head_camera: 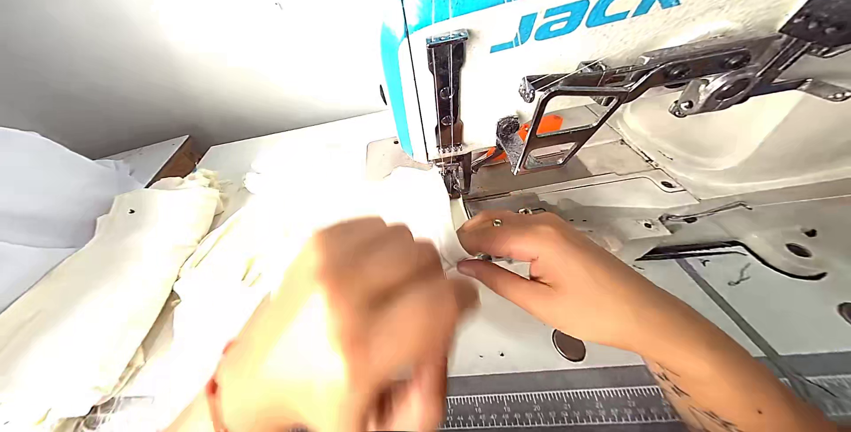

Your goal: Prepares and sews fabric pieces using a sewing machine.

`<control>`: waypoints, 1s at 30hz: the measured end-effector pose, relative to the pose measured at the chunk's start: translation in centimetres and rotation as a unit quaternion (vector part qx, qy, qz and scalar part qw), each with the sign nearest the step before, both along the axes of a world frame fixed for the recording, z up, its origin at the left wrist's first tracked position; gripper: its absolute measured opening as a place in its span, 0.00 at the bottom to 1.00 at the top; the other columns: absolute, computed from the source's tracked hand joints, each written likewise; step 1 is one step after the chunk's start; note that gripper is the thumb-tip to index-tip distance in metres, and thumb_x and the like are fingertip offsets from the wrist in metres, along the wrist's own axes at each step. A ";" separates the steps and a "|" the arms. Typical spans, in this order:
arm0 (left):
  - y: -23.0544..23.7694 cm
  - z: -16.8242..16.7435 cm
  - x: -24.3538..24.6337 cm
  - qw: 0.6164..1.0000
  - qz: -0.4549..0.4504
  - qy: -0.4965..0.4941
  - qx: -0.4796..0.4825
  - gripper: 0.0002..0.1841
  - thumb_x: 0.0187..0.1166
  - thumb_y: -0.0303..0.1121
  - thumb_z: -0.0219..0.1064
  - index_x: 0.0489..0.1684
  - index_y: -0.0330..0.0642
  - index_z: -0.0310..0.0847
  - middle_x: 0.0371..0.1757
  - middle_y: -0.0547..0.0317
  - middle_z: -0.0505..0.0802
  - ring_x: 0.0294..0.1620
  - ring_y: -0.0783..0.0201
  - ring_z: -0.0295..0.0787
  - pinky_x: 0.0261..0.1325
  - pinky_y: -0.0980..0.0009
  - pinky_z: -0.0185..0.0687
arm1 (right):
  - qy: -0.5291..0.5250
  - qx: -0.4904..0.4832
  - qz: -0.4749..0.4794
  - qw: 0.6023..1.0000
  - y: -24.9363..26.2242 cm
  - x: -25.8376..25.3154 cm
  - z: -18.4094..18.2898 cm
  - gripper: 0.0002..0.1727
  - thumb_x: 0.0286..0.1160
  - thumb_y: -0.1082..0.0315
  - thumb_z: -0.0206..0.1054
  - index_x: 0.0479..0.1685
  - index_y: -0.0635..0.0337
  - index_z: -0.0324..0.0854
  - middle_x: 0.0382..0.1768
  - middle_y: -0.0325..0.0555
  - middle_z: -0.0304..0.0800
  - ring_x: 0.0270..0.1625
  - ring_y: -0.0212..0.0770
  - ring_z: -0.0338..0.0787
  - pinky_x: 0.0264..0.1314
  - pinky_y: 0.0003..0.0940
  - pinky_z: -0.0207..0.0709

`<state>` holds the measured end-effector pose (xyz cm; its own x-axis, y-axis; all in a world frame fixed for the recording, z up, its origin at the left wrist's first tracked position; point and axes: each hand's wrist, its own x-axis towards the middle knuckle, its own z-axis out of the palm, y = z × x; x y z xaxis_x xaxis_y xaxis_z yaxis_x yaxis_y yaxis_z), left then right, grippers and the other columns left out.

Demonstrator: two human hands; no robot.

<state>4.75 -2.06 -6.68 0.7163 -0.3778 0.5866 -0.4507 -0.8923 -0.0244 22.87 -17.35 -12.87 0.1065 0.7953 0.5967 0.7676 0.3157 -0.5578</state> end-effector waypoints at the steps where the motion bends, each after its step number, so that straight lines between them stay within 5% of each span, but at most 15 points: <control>1: -1.1 -2.4 -0.5 0.998 -0.035 0.015 -0.054 0.20 0.92 0.41 0.47 0.36 0.45 0.84 0.27 0.58 0.88 0.31 0.63 0.84 0.37 0.70 0.77 | 0.011 -0.008 0.000 1.000 -0.3 0.0 0.0 0.13 0.80 0.61 0.62 0.44 0.52 0.93 0.40 0.30 0.92 0.45 0.16 0.87 0.48 0.11 0.81; 4: -4.3 -9.9 0.2 0.993 0.016 -0.026 -0.114 0.16 0.86 0.37 0.55 0.31 0.42 0.87 0.32 0.53 0.92 0.40 0.58 0.89 0.52 0.67 0.81 | 0.111 0.014 -0.004 0.994 -0.1 -0.2 0.1 0.09 0.78 0.63 0.66 0.42 0.52 0.93 0.33 0.27 0.90 0.32 0.15 0.82 0.33 0.08 0.75; 6: -5.5 -12.2 1.3 0.968 0.158 -0.109 -0.161 0.13 0.87 0.37 0.58 0.48 0.40 0.88 0.50 0.52 0.94 0.60 0.62 0.89 0.71 0.69 0.78 | 0.215 0.039 -0.016 0.976 0.0 -1.0 0.5 0.06 0.76 0.63 0.71 0.39 0.51 0.94 0.27 0.27 0.90 0.25 0.18 0.82 0.26 0.10 0.74; 7: -5.8 -12.4 2.2 0.947 0.217 -0.148 -0.184 0.14 0.88 0.38 0.58 0.55 0.39 0.85 0.55 0.53 0.92 0.63 0.65 0.86 0.72 0.71 0.75 | 0.245 0.049 -0.019 0.968 0.1 -1.5 0.7 0.06 0.77 0.62 0.71 0.39 0.50 0.93 0.26 0.28 0.89 0.24 0.19 0.82 0.26 0.11 0.74; 9: -6.1 -12.1 4.0 0.909 0.298 -0.207 -0.207 0.13 0.85 0.37 0.61 0.52 0.37 0.86 0.48 0.54 0.91 0.55 0.67 0.85 0.65 0.74 0.74 | 0.264 0.066 -0.019 0.962 0.3 -2.4 0.3 0.08 0.79 0.63 0.69 0.46 0.52 0.94 0.27 0.28 0.90 0.24 0.19 0.82 0.26 0.11 0.75; 13: -5.9 -10.8 6.1 0.888 0.336 -0.232 -0.209 0.11 0.74 0.34 0.64 0.25 0.40 0.88 0.22 0.60 0.89 0.30 0.72 0.87 0.37 0.79 0.78 | 0.250 0.090 -0.040 0.963 0.4 -3.2 -0.1 0.10 0.80 0.66 0.67 0.49 0.56 0.93 0.29 0.30 0.91 0.27 0.20 0.85 0.31 0.12 0.80; 18: -5.5 -10.2 6.6 0.901 0.306 -0.226 -0.208 0.12 0.68 0.32 0.68 0.13 0.42 0.87 0.16 0.62 0.87 0.20 0.75 0.84 0.24 0.81 0.73 | 0.256 0.102 -0.063 0.959 0.0 -2.9 0.0 0.07 0.78 0.63 0.69 0.43 0.52 0.93 0.28 0.29 0.91 0.26 0.21 0.86 0.29 0.13 0.80; 22: -3.2 -11.8 3.6 0.927 0.245 -0.255 -0.129 0.10 0.75 0.32 0.68 0.23 0.45 0.90 0.23 0.63 0.90 0.30 0.74 0.85 0.38 0.84 0.75 | 0.241 0.091 -0.021 0.966 -0.5 -3.5 -1.7 0.12 0.84 0.65 0.64 0.45 0.62 0.92 0.34 0.34 0.93 0.32 0.19 0.86 0.35 0.12 0.81; 25: -2.8 -11.1 0.0 0.962 0.166 -0.200 -0.088 0.08 0.88 0.38 0.63 0.42 0.50 0.87 0.43 0.67 0.94 0.49 0.71 0.88 0.58 0.78 0.77 | 0.176 0.099 -0.032 0.979 -0.5 -3.5 -3.2 0.13 0.85 0.64 0.65 0.41 0.63 0.91 0.36 0.39 0.94 0.37 0.19 0.89 0.41 0.12 0.83; 28: -2.5 -5.5 -0.5 0.987 0.118 -0.103 -0.028 0.11 0.90 0.35 0.55 0.50 0.49 0.85 0.52 0.62 0.96 0.33 0.69 0.87 0.34 0.75 0.76 | 0.077 0.098 -0.074 0.989 -0.5 -3.1 -3.1 0.13 0.83 0.60 0.67 0.36 0.58 0.91 0.34 0.39 0.93 0.37 0.20 0.87 0.41 0.11 0.78; 30: -1.1 -2.5 1.2 0.990 0.127 -0.026 0.062 0.15 0.80 0.27 0.54 0.46 0.46 0.91 0.53 0.61 0.96 0.23 0.67 0.81 0.20 0.72 0.68 | 0.033 0.083 -0.077 0.993 -0.3 -3.2 -2.3 0.13 0.80 0.59 0.68 0.33 0.56 0.90 0.30 0.37 0.90 0.32 0.19 0.82 0.35 0.09 0.73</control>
<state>5.97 -3.15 -9.19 0.7673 -0.2611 0.5857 -0.2081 -0.9653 -0.1577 19.71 -17.69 -15.20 0.2627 0.6574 0.7062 0.7769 0.2899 -0.5589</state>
